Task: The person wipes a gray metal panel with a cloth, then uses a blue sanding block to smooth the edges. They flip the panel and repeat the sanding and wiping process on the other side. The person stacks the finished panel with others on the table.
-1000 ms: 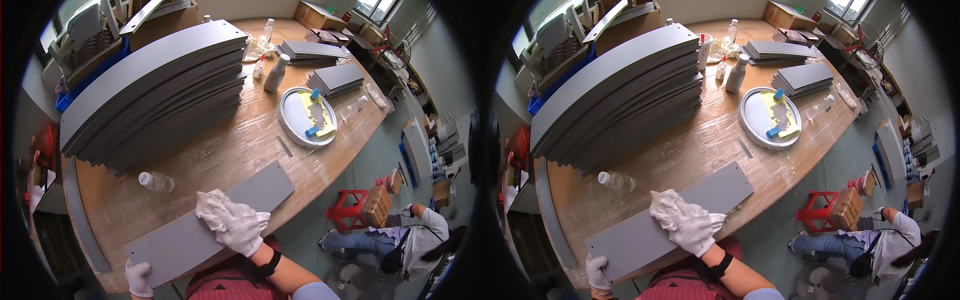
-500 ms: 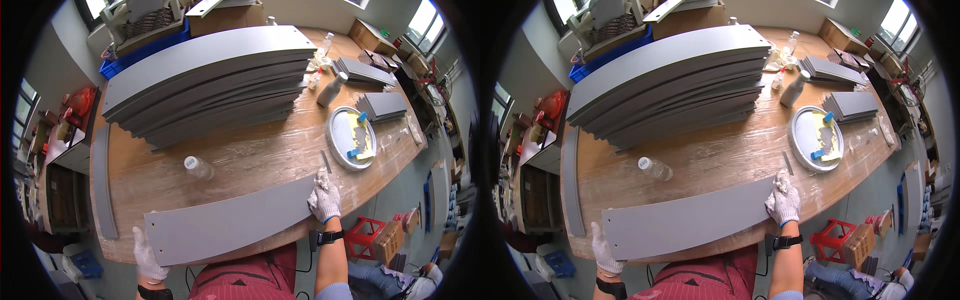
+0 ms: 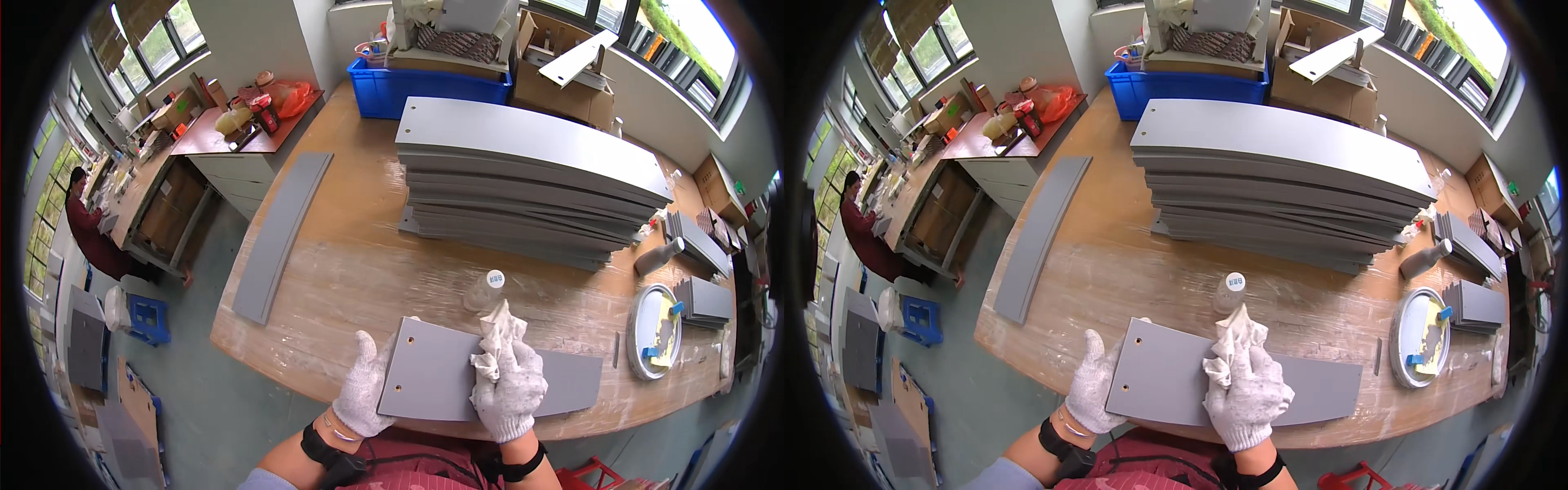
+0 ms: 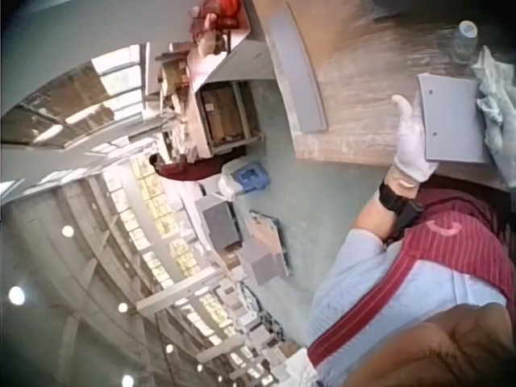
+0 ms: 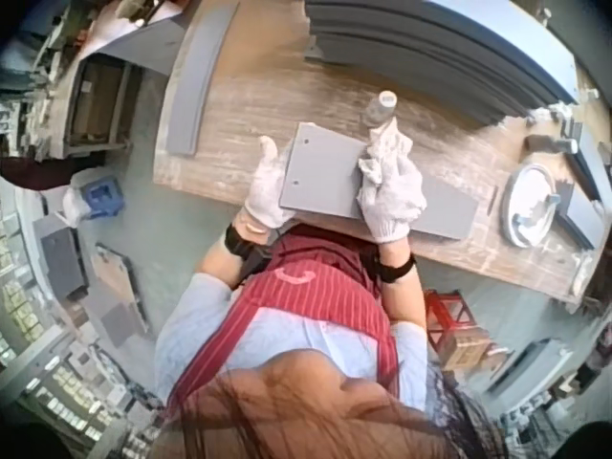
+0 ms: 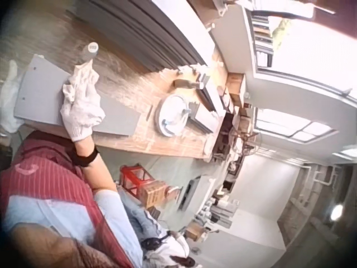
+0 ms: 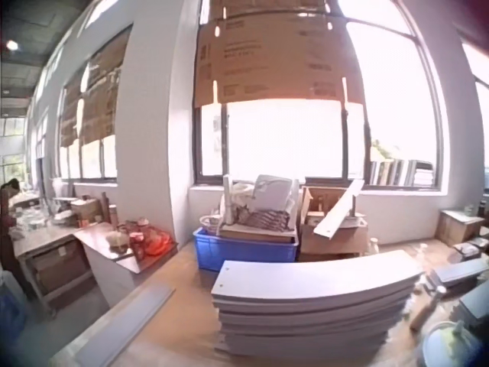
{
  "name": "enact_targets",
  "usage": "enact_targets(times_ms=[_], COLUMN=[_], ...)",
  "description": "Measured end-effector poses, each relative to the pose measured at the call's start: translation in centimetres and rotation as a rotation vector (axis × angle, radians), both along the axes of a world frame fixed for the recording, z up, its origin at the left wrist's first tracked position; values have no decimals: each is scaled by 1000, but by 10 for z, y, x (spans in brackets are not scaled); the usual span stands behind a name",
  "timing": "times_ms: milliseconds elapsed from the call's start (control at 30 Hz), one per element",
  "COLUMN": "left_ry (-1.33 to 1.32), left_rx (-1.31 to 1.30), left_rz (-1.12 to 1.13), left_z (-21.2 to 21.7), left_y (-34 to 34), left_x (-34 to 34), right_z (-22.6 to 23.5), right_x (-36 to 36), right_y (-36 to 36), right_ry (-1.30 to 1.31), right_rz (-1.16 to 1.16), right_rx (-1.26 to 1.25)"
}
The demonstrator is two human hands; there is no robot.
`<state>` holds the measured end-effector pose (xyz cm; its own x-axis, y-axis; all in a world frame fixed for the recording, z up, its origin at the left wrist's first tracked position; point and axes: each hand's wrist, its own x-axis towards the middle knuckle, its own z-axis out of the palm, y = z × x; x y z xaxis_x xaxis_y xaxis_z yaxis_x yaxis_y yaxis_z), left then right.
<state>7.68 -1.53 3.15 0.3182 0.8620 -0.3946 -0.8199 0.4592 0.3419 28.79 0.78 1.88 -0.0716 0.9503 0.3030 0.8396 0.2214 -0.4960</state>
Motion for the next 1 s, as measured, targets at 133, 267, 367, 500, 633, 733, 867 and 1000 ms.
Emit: enact_targets(times_ms=[133, 267, 367, 500, 633, 733, 867, 1000], left_ry=[50, -185, -369, -99, -63, 328, 627, 836], left_rx=[9, -64, -24, -55, -191, -135, -200, -216], left_rz=[-23, -11, -1, -59, -50, -140, -116, 9], left_z=[-3, 4, -30, -39, -67, -90, -124, -146], left_y=[5, 5, 4, 5, -11, -17, -18, -12], left_x=[-4, -15, -23, -28, -47, -55, -62, -64], right_z=[53, 65, 41, 5, -37, -57, -82, -125], right_x=[-72, -70, -14, 80, 154, 200, 276, 376], right_y=[-7, -20, -31, -63, -91, -98, -90, -82], right_ry=[108, 458, 648, 930, 1086, 888, 1206, 166], right_rz=[519, 1042, 755, -101, -555, -759, -917, -911], right_rx=[51, -425, -592, -735, -699, -599, -309, -302])
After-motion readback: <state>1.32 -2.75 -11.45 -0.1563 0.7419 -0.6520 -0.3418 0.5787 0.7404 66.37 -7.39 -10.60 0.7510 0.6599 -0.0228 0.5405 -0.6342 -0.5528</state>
